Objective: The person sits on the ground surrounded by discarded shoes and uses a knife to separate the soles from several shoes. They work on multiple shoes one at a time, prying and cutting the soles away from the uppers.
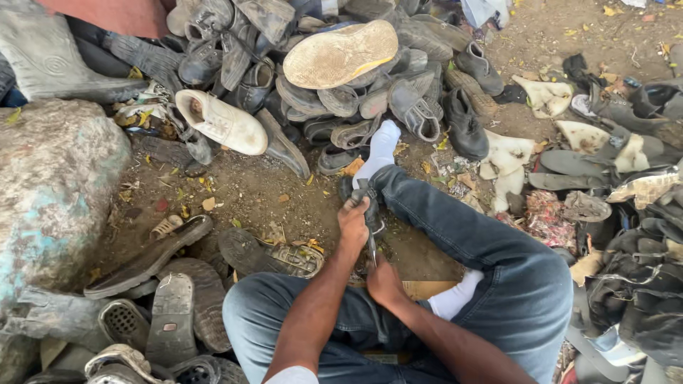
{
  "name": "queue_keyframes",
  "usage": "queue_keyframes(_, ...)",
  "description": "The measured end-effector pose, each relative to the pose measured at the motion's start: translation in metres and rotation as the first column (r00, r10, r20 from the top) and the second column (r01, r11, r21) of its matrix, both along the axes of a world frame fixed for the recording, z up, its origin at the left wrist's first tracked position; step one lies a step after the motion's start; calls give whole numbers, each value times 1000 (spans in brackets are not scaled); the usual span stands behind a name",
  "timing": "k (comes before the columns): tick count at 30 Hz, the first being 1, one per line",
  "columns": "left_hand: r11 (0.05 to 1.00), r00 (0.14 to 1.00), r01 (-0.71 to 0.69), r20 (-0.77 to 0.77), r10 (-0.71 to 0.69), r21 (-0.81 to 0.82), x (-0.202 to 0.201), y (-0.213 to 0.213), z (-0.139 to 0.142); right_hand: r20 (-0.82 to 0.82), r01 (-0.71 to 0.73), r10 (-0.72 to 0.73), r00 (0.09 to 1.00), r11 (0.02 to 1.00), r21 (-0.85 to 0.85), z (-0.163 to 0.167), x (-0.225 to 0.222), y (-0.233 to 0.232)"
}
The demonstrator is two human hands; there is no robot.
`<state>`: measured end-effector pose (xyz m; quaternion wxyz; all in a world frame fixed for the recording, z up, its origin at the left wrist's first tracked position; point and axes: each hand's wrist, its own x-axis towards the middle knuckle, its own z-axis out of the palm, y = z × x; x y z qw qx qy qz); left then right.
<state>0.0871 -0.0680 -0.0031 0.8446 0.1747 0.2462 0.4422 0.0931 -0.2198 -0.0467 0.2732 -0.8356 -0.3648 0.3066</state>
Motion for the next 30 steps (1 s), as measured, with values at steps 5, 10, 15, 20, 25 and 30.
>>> queue_keyframes(5, 996, 998, -64, -8, 63, -57, 2, 7, 3, -3, 52, -52, 999, 998, 24, 8, -10, 14)
queue_keyframes(10, 986, 986, -80, -160, 56, -146, 10, 8, -4, -73, 7, 2, 997, 993, 120, 20, -20, 16)
queue_keyframes(15, 981, 990, 2, -141, 26, 192, 8, 12, -3, -59, 5, -1, 998, 998, 60, 17, -12, 40)
queue_keyframes(20, 266, 346, 882, -917, 196, 390, -33, 34, 14, -16, 107, -106, 994, 992, 64, 10, -3, 36)
queue_keyframes(25, -77, 223, 972, -775, 591, 220, -50, 30, 16, -84, 108, -101, 991, 990, 93, -3, -1, 4)
queue_keyframes(30, -227, 199, 973, -677, 708, 49, -41, 22, -1, -123, 128, -123, 985, 991, 30, -3, 10, -2)
